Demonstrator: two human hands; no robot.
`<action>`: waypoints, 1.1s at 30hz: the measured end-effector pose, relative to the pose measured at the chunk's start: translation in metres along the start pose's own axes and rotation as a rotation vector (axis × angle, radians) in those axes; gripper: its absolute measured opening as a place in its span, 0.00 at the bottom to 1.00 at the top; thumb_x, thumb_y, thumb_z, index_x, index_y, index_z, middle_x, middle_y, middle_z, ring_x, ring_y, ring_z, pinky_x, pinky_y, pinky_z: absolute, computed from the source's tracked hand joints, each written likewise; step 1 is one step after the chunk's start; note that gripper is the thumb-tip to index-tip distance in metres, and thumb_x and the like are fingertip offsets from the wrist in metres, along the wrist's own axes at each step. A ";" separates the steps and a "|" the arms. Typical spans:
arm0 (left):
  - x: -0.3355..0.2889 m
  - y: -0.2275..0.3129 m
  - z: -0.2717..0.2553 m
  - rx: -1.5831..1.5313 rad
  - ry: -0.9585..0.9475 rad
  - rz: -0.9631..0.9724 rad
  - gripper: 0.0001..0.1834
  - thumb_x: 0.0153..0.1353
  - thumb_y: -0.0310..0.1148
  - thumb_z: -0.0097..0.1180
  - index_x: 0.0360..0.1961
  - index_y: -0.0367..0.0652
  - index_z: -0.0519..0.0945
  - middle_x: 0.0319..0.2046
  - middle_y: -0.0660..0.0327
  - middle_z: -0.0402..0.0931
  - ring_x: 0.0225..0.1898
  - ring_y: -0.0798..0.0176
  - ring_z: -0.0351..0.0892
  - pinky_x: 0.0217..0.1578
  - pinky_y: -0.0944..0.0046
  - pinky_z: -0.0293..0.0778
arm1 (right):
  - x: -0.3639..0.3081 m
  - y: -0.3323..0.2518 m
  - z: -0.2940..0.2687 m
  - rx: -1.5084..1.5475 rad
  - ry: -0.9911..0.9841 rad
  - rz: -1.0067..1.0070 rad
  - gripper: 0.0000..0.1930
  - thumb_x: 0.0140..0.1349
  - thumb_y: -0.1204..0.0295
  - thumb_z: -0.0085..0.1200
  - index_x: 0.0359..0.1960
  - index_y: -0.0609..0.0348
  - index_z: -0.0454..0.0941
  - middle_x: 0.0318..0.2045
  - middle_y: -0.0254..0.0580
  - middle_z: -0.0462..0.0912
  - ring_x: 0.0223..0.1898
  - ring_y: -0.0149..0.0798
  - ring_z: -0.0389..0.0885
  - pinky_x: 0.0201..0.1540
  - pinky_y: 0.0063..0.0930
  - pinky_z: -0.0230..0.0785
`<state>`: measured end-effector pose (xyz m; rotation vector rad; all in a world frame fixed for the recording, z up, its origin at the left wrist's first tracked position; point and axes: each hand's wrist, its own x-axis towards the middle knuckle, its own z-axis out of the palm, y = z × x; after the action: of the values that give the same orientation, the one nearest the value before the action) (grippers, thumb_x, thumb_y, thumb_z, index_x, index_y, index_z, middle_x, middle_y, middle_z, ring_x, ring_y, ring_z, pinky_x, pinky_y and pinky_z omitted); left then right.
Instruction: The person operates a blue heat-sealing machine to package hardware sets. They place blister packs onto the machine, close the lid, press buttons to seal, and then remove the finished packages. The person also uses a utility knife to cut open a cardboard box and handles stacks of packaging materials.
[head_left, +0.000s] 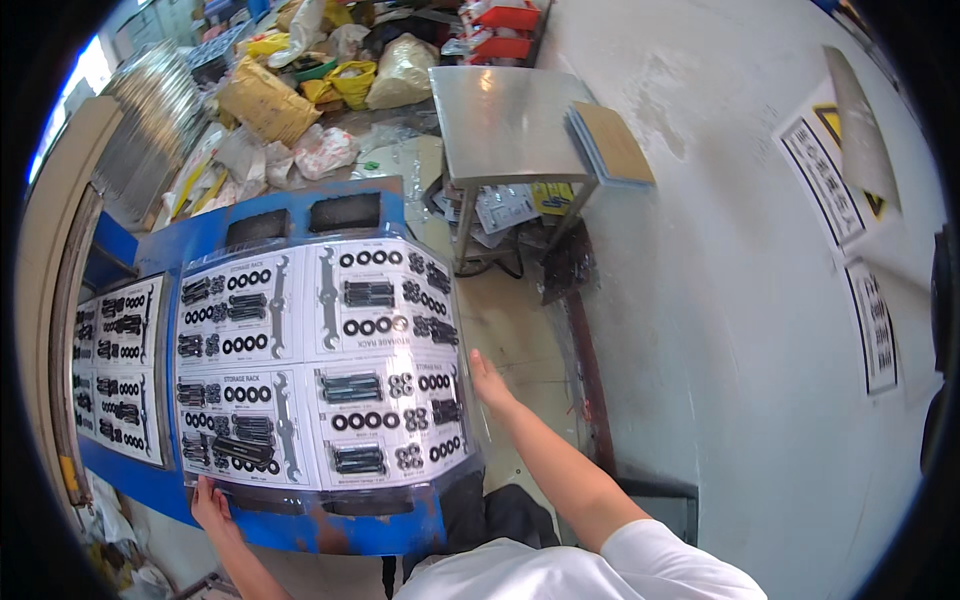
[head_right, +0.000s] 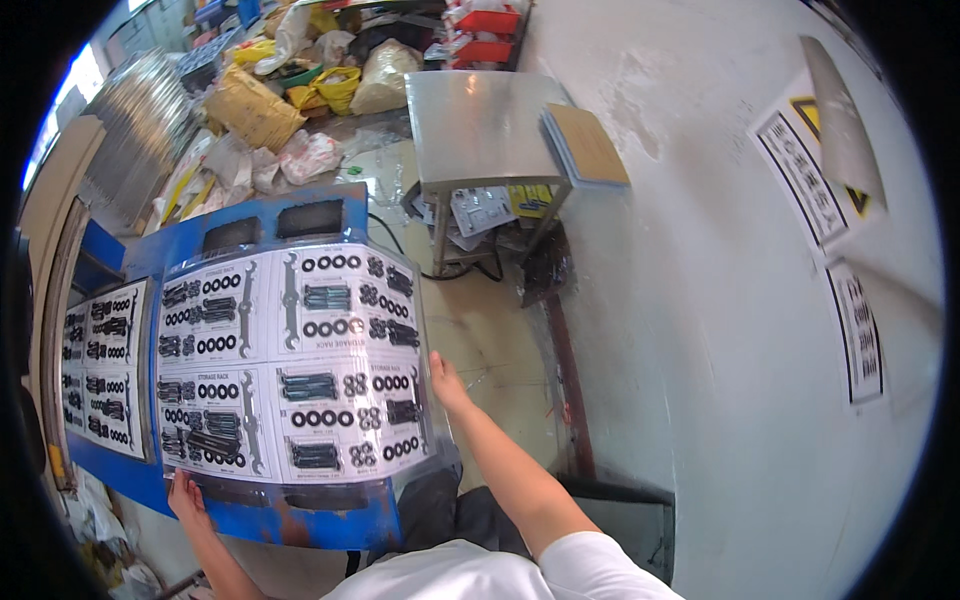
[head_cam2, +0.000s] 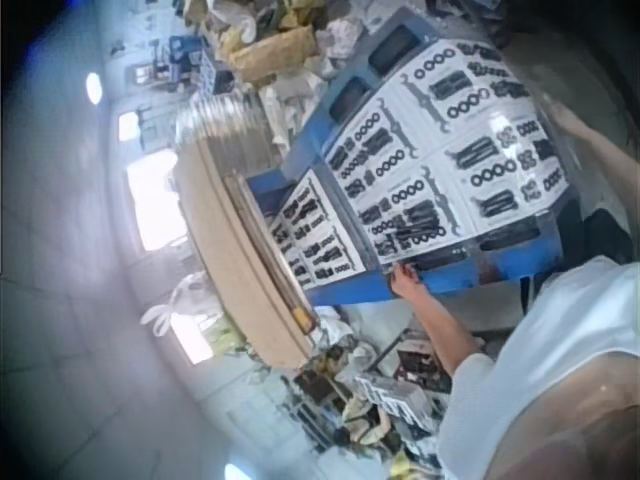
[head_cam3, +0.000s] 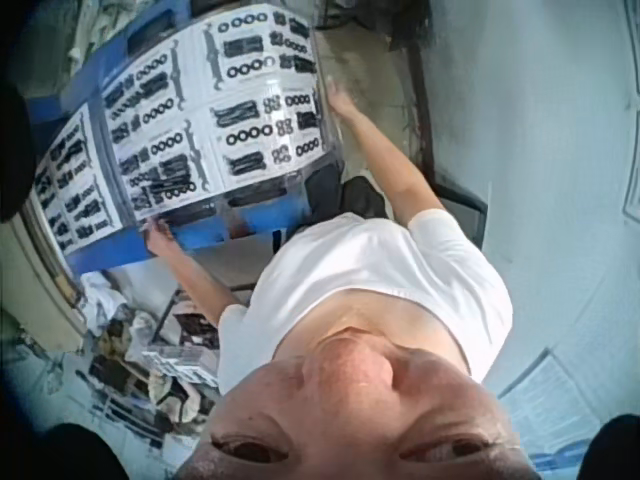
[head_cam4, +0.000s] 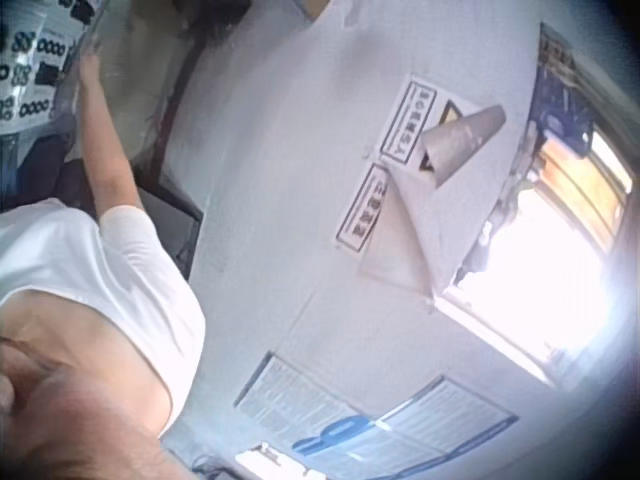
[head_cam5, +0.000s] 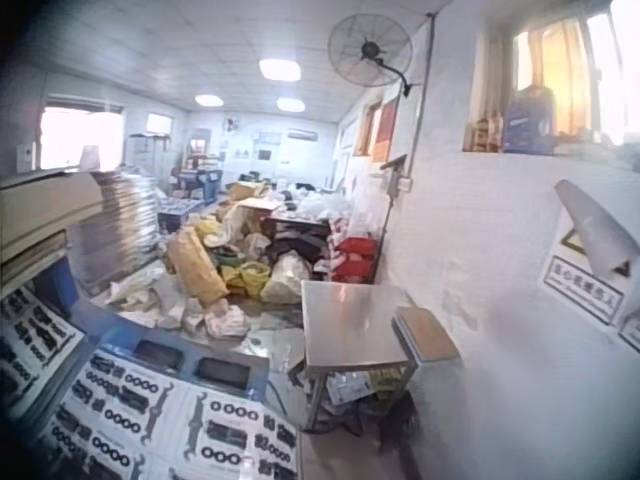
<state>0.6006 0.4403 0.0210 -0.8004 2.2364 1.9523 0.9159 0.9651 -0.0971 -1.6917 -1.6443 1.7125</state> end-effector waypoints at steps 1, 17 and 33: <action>-0.001 -0.004 -0.010 0.054 0.040 -0.042 0.15 0.63 0.42 0.67 0.45 0.45 0.82 0.33 0.68 0.82 0.24 0.78 0.72 0.20 0.80 0.66 | 0.000 -0.009 0.008 0.291 -0.221 0.217 0.34 0.72 0.43 0.45 0.66 0.61 0.67 0.59 0.53 0.78 0.55 0.47 0.79 0.58 0.40 0.71; -0.350 -0.097 0.067 -0.567 0.479 -0.326 0.06 0.62 0.33 0.62 0.32 0.45 0.78 0.27 0.62 0.81 0.23 0.75 0.70 0.23 0.73 0.66 | 0.175 -0.338 0.034 -0.526 -0.243 -1.174 0.14 0.70 0.67 0.55 0.47 0.66 0.81 0.36 0.58 0.84 0.37 0.49 0.85 0.43 0.35 0.73; -0.435 -0.097 0.168 -0.694 0.554 -0.293 0.12 0.69 0.35 0.47 0.35 0.39 0.79 0.31 0.56 0.84 0.26 0.68 0.75 0.32 0.66 0.74 | -0.103 -0.252 0.153 -0.740 -1.887 -2.051 0.21 0.56 0.66 0.63 0.53 0.52 0.79 0.38 0.37 0.77 0.42 0.43 0.78 0.47 0.35 0.74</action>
<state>0.9693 0.7387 0.0653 -1.8112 1.4368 2.5830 0.6962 0.8924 0.1117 2.2300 -2.3269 0.7539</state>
